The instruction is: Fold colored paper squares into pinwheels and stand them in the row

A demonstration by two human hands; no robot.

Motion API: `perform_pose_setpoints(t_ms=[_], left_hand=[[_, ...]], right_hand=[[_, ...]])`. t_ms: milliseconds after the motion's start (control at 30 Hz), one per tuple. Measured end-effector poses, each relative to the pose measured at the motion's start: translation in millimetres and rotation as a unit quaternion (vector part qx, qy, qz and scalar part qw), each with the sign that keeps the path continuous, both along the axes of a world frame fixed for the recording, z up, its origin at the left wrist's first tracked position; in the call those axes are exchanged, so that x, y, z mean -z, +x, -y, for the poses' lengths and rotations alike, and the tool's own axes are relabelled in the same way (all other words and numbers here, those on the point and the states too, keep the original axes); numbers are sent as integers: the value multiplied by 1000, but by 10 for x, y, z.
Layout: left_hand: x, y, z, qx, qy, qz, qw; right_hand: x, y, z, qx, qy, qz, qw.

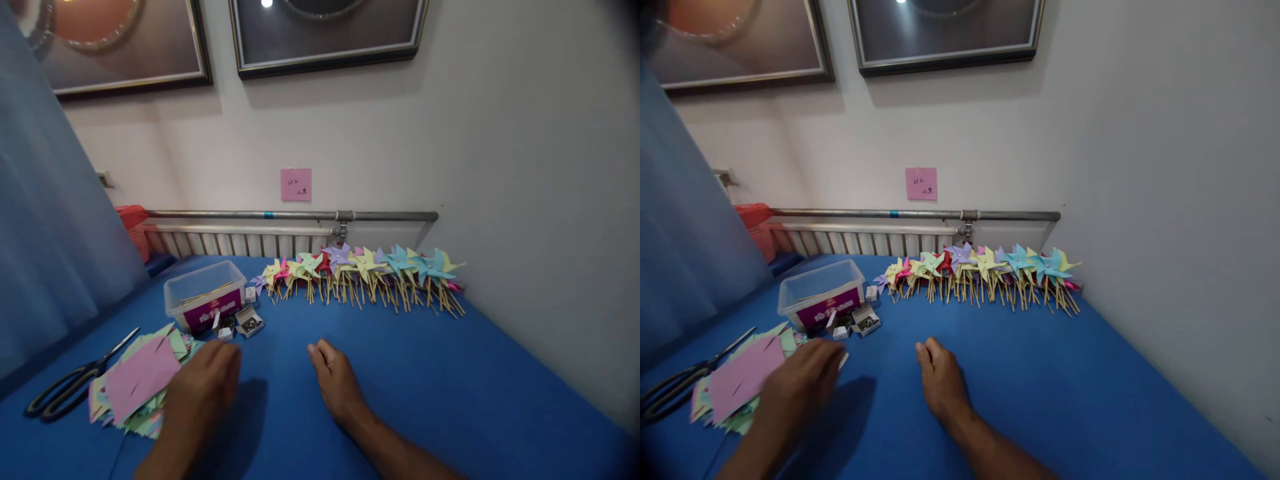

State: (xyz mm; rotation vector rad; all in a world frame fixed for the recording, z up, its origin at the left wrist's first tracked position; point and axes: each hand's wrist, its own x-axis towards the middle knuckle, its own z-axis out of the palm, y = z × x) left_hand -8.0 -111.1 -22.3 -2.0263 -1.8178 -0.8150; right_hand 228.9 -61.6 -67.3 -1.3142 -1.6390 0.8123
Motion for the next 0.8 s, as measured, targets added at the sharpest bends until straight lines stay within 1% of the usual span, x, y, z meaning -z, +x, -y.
perform_pose_setpoints(t_ms=[67,100,133,167,200,233,300,333,433,533,667,800], left_hand=[[128,-472,198,-82,38,-39,995],[195,-688,276,-105,35,-70,991],[258,-874,340,-124,15,-103,987],[311,-1022,390,-158,-1,-130,979],[356,-1129,427,-177,-22,-147,973],[390,-1196,451,-180,-42,-159,970],[436,-1239,471,-177,-60,-167,968],[450,-1230,471,-172,-56,-166,969],[466,-1165,462,-154,-28,-161,974],[461,-1113,451,-134,-16,-156,978],[479,-1089,424,-132,3,-137,982],[513,-1079,403,-85,52,-124,987]], right_hand=[[1,-6,0,-3,-4,4,1000],[4,-8,-3,-4,-4,5,1000],[7,-11,-8,-2,-5,5,1000],[10,-13,-12,-2,-5,3,1000],[12,-15,-16,-2,-4,-1,1000],[11,-16,-19,-2,-2,-5,1000],[6,-15,-21,-9,-3,-16,1000],[2,-15,-20,-13,-5,-20,1000],[-8,-13,-14,-11,-12,-21,1000],[-8,-13,-18,-5,-10,-20,1000],[1,-13,-30,-16,-11,-29,999],[-2,-8,-24,-17,-10,-28,999]])
